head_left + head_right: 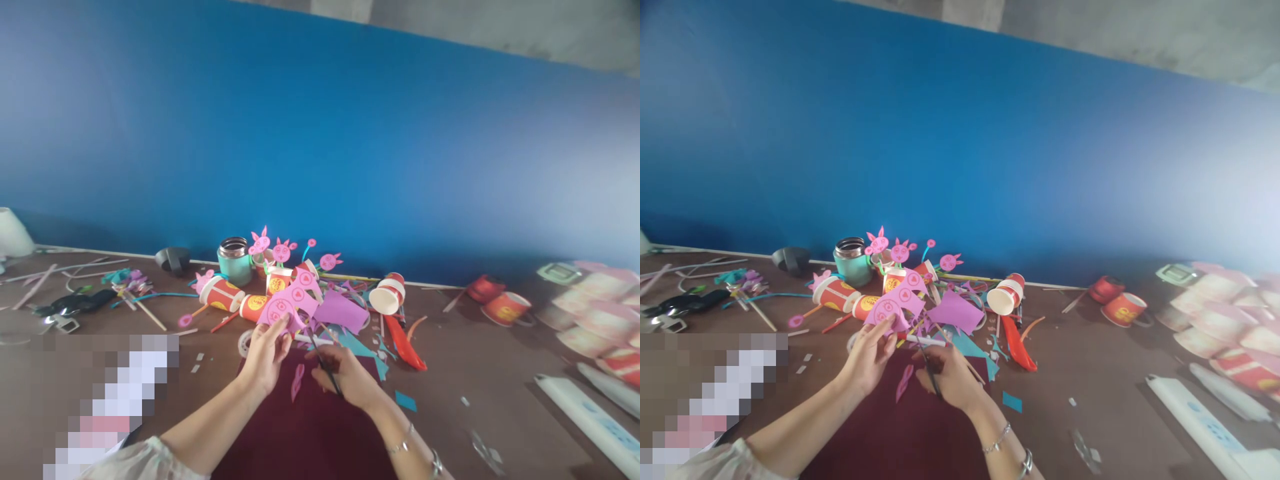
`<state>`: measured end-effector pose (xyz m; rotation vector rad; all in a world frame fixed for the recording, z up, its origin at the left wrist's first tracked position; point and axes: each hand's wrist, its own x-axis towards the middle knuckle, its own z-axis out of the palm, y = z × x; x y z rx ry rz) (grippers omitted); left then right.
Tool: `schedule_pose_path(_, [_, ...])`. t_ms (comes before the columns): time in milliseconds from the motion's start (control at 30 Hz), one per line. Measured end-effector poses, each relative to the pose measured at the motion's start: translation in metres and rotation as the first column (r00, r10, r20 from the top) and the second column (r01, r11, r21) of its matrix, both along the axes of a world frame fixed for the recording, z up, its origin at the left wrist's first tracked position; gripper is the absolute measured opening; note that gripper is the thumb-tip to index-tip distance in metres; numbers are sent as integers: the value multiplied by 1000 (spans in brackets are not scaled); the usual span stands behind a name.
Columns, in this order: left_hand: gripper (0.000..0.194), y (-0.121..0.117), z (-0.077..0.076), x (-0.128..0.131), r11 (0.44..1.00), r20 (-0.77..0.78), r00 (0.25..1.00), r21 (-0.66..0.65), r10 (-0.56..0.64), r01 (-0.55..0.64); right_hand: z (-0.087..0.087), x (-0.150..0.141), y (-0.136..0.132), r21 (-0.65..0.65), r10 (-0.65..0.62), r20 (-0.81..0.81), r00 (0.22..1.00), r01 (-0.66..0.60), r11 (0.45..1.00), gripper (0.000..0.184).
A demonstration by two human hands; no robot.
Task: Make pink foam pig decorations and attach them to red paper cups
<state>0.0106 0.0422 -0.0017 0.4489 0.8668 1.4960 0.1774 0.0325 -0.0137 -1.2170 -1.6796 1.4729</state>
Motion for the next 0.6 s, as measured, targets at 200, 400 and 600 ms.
schedule_pose_path(200, [38,-5,0,3,993,-25,993,41,-111,112,5,-1,-3,-38,60,-60,996,-62,997,25])
schedule_pose_path(400, [33,-11,-5,8,963,-110,958,-82,-265,257,7,-2,-3,22,24,-160,987,-20,1000,21])
schedule_pose_path(600, [33,-14,-7,12,944,-203,922,-71,-329,321,5,-1,-4,-39,-26,-176,984,19,999,24])
